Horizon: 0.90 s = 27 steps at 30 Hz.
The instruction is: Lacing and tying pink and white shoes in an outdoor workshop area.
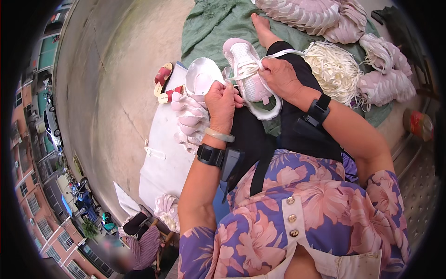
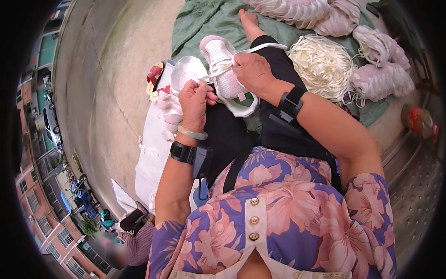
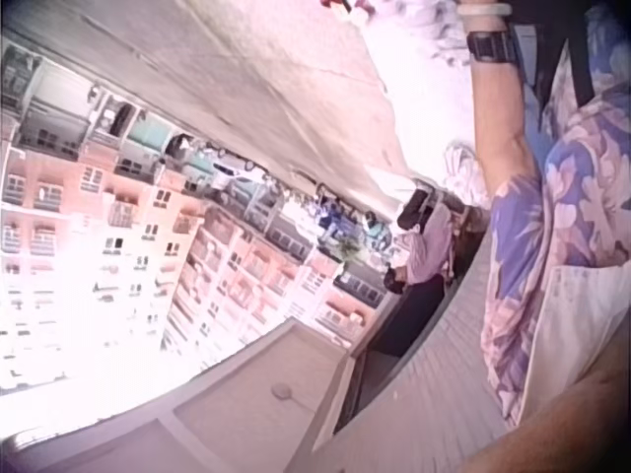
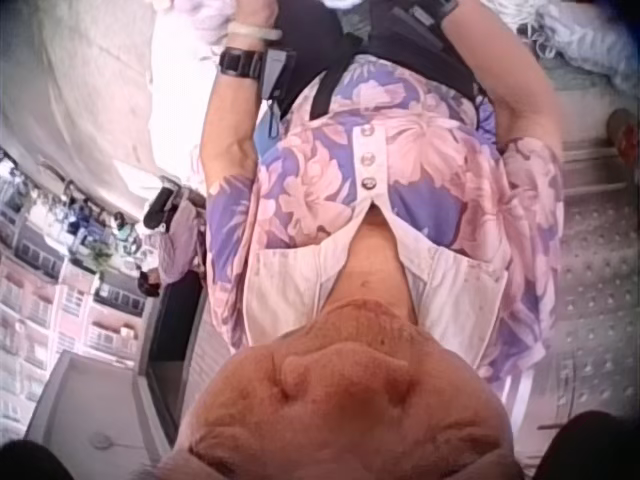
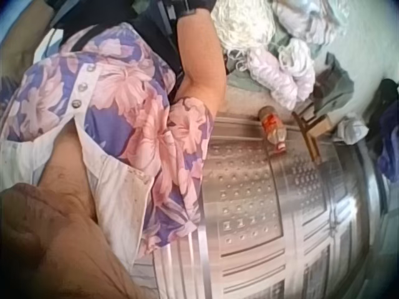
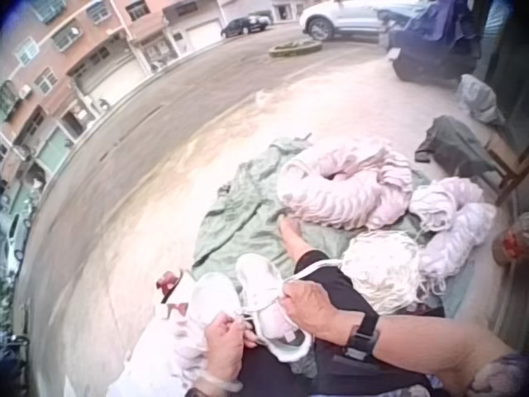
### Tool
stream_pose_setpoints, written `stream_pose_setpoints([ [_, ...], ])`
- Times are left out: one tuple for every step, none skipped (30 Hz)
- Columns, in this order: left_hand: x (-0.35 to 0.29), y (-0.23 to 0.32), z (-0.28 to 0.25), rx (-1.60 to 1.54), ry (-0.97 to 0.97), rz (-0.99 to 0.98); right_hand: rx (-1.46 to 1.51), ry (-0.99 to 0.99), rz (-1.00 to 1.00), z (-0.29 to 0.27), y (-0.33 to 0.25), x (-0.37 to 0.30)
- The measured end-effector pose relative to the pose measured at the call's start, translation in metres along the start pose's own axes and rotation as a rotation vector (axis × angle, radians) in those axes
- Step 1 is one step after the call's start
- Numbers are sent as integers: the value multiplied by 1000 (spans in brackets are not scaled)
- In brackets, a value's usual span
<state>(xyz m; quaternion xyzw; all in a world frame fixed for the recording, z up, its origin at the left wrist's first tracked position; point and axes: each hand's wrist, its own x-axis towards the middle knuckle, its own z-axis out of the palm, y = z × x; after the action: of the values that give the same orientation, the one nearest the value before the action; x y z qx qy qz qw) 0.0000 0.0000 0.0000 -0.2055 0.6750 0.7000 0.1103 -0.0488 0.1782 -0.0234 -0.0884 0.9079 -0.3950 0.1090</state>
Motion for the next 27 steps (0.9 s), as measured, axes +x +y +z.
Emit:
stream_pose_setpoints([
  [0, 0, 2, -29, 14, 5, 0, 24, 10, -2, -1, 0],
  [0, 1, 4, -59, 29, 10, -19, 27, 60, -3, -3, -1],
  [0, 1, 6, -62, 37, 11, 0, 41, 13, -8, -3, -3],
  [2, 2, 7, -41, 46, 2, 14, -4, 42, -14, -4, -4],
  [5, 3, 7, -21, 55, -1, 29, -49, 70, -19, -4, -6],
  [6, 3, 7, 2, 58, 0, 12, -72, 44, -22, -6, -10],
  [6, 2, 6, 3, 70, -13, 14, -80, 40, -21, -8, -14],
  [6, 2, 6, -6, 73, 2, 44, -54, -14, -20, -10, -18],
  [7, 2, 7, -18, 72, 19, 94, 6, -124, -20, -10, -20],
  [8, 1, 8, -21, 71, 21, 81, -3, -194, -16, -10, -20],
  [9, 0, 9, -40, 72, 18, 79, -3, -195, -12, -10, -19],
  [9, -1, 8, -57, 73, 14, 90, 81, -303, -8, -11, -18],
  [10, -3, 8, -57, 75, 13, 91, 152, -382, -5, -10, -17],
  [12, -6, 7, -23, 67, 17, 104, 163, -411, -4, -9, -15],
  [14, -8, 6, -8, 43, 72, 120, 117, -344, -4, -8, -14],
  [20, -10, 6, 9, 59, 19, 134, 72, -274, -3, -8, -12],
  [27, -11, 5, 222, 31, 100, 133, 70, -276, -2, -9, -12],
  [30, -12, 4, 433, 4, 182, 112, 77, -256, -1, -10, -11],
  [30, -13, 4, 430, 6, 182, 87, 83, -233, 0, -12, -10],
  [29, -12, 5, 418, 35, 135, 90, 80, -240, 1, -14, -11],
  [28, -9, 6, 406, 65, 88, 62, 84, -228, 2, -17, -13],
  [23, -7, 7, 405, 69, 88, 35, 96, -225, 4, -19, -14],
  [16, -5, 7, 504, 137, 250, 33, 87, -218, 4, -20, -14],
  [9, -3, 8, 602, 207, 447, 9, 71, -234, 5, -21, -14],
  [3, -2, 9, 601, 204, 411, -7, 64, -261, 5, -21, -14],
  [-5, -1, 11, 685, 156, 497, -14, 51, -247, 7, -21, -14],
  [-9, 1, 11, 768, 109, 584, -30, 66, -272, 9, -22, -13],
])
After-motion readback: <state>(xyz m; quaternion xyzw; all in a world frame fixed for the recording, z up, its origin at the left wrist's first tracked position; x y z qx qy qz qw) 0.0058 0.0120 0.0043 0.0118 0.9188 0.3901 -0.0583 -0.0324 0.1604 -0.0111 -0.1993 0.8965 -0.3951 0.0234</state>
